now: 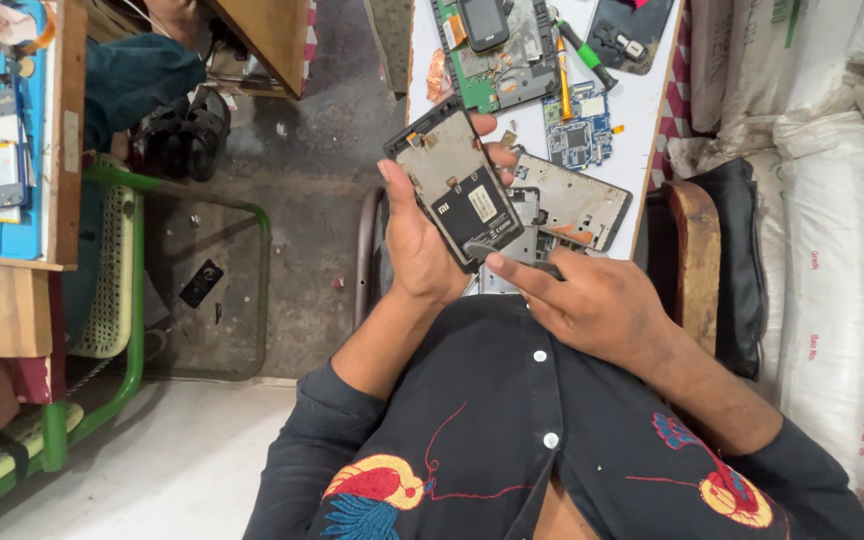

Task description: The person disassembles a smartphone using a metal prying tool, removing the back cover and battery. They then scrape the interior frame and reposition the battery before placing the phone down.

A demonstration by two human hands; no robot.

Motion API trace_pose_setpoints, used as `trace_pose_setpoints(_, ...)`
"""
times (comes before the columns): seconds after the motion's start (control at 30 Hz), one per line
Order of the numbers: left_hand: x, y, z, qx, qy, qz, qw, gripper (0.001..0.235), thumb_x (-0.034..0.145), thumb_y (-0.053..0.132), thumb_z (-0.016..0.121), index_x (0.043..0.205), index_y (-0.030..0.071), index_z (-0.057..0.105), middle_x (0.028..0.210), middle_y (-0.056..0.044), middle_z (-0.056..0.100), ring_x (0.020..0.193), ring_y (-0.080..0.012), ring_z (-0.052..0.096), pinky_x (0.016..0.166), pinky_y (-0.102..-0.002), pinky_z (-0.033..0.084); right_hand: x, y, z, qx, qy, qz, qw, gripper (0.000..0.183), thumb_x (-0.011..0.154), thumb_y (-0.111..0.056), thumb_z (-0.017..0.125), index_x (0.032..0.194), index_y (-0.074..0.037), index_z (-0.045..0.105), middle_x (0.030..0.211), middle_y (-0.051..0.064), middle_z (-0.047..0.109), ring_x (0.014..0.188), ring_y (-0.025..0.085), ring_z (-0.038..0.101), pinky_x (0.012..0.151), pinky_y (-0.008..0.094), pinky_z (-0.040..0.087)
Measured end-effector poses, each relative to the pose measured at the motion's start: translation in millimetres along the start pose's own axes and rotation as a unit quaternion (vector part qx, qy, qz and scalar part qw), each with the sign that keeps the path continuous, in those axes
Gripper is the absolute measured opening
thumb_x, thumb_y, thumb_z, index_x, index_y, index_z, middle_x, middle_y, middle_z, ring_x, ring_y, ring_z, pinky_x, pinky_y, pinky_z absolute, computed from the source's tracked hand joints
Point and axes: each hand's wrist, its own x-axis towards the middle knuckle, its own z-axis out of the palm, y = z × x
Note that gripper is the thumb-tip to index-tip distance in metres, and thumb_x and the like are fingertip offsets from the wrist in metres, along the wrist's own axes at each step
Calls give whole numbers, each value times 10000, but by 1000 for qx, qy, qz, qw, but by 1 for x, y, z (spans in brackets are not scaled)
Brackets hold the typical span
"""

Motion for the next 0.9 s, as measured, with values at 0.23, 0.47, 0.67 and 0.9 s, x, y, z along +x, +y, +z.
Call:
trace_pose_setpoints(0.23, 9, 2, 4, -34, -1, 24, 999, 736, 1123, 592, 336, 1648, 81, 274, 1436, -111, 534, 1326, -238, 542, 1110, -383, 525, 2, 4, 9, 14, 34, 42, 998, 537, 896, -210, 786, 1412, -237, 643, 754, 55, 544, 552, 225, 580, 517, 362, 498)
trace_pose_setpoints(0.47, 8, -7, 6, -58, -45, 13, 997, 683, 1189, 541, 344, 1658, 51, 259, 1442, -109, 505, 1289, -213, 528, 1095, -345, 528, 7, 20, 23, 138, 42, -11, 990, 653, 902, -280, 791, 1500, -235, 532, 795, 63, 549, 629, 249, 578, 587, 387, 489)
trace_pose_setpoints(0.67, 8, -13, -7, -73, -40, -12, 996, 664, 1203, 541, 295, 1643, 45, 270, 1510, -131, 515, 1262, -193, 584, 1053, -318, 544, 2, 19, 37, 128, 34, -33, 991, 690, 875, -287, 805, 1497, -198, 521, 775, 72, 530, 651, 264, 563, 588, 397, 483)
trace_pose_setpoints(0.9, 7, -9, -16, -28, 29, 7, 999, 627, 1175, 526, 280, 1605, 72, 314, 1476, -122, 538, 1251, -184, 593, 1021, -310, 561, 3, 11, 34, 88, -9, 3, 996, 622, 884, -243, 784, 1469, -241, 572, 715, 65, 504, 620, 260, 562, 568, 397, 492)
